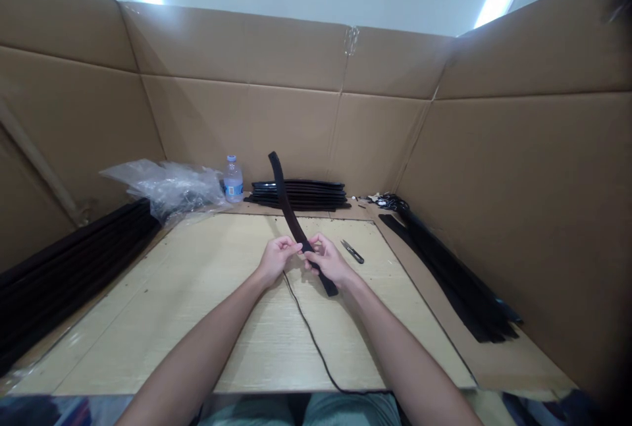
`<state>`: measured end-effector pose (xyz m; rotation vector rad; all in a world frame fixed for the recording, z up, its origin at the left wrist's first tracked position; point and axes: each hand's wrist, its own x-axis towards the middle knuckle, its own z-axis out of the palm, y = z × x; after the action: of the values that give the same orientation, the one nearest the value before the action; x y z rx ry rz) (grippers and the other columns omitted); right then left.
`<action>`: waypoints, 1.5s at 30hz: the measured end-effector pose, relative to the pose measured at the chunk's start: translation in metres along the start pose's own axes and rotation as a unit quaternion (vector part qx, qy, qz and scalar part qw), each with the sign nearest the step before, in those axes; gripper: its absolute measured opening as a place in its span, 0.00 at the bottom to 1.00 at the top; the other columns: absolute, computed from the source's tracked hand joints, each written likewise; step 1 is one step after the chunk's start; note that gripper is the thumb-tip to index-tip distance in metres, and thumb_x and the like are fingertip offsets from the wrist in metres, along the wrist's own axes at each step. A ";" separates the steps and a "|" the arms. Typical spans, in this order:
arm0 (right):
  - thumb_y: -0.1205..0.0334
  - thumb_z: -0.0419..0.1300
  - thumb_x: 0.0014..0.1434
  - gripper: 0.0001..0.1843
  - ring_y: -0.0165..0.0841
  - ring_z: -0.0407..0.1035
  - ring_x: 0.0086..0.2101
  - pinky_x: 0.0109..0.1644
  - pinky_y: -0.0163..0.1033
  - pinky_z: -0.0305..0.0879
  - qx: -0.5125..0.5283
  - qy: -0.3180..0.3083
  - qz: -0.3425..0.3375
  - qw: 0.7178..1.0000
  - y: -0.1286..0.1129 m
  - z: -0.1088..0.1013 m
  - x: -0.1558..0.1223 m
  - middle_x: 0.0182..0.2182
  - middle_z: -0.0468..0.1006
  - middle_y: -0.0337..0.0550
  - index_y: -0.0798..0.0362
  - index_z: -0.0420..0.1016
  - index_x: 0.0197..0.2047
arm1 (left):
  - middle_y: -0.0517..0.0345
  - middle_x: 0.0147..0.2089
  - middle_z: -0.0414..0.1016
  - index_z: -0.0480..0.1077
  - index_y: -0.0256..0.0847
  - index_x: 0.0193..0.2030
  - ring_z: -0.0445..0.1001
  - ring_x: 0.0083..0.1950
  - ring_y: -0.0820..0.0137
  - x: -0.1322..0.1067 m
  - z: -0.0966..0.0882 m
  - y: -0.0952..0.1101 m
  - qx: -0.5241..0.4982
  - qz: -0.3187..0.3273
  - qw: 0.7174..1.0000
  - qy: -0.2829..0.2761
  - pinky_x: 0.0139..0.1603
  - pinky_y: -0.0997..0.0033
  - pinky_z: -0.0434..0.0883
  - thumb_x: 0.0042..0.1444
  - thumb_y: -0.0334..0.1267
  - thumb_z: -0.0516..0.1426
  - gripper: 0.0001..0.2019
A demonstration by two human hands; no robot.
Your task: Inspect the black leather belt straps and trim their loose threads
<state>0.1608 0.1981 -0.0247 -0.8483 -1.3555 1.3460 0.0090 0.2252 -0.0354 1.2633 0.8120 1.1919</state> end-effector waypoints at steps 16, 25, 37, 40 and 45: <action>0.64 0.69 0.41 0.24 0.32 0.71 0.32 0.33 0.36 0.69 0.008 0.028 -0.004 1.000 0.002 -0.001 0.005 0.36 0.77 0.44 0.56 0.70 0.44 | 0.70 0.14 0.56 0.64 0.36 0.22 0.48 0.14 0.83 0.000 -0.001 0.002 0.009 0.007 1.000 -0.020 0.17 0.79 0.45 0.43 0.45 0.64 0.16; 0.60 0.70 0.40 0.18 0.29 0.70 0.25 0.29 0.38 0.71 0.017 0.027 0.009 0.999 0.004 -0.001 0.003 0.28 0.74 0.38 0.56 0.70 0.32 | 0.65 0.15 0.64 0.68 0.35 0.23 0.59 0.15 0.80 -0.001 -0.003 0.003 0.011 0.011 1.000 0.004 0.17 0.79 0.52 0.40 0.45 0.65 0.15; 0.54 0.62 0.51 0.13 0.27 0.66 0.25 0.28 0.32 0.62 0.023 0.018 0.001 1.000 -0.003 0.001 0.002 0.26 0.74 0.38 0.55 0.68 0.32 | 0.60 0.20 0.71 0.70 0.34 0.26 0.63 0.18 0.78 0.001 -0.004 0.001 0.009 0.015 1.000 -0.006 0.19 0.78 0.55 0.45 0.43 0.64 0.13; 0.59 0.68 0.45 0.16 0.27 0.67 0.27 0.32 0.33 0.63 0.009 0.041 -0.007 0.999 -0.001 0.000 0.003 0.27 0.74 0.37 0.55 0.71 0.36 | 0.63 0.18 0.68 0.70 0.34 0.26 0.58 0.16 0.80 0.002 -0.005 0.000 0.007 0.016 1.000 -0.001 0.18 0.79 0.52 0.43 0.43 0.65 0.13; 0.63 0.71 0.36 0.25 0.30 0.70 0.29 0.36 0.36 0.66 -0.002 0.022 0.008 1.000 0.000 -0.002 0.006 0.30 0.77 0.39 0.57 0.72 0.40 | 0.62 0.20 0.69 0.68 0.35 0.24 0.63 0.20 0.78 0.001 -0.003 0.000 0.000 0.015 1.000 -0.008 0.21 0.79 0.56 0.40 0.43 0.66 0.15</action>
<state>0.1616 0.2042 -0.0243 -0.8898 -1.3201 1.3297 0.0065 0.2270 -0.0353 1.2872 0.7831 1.2048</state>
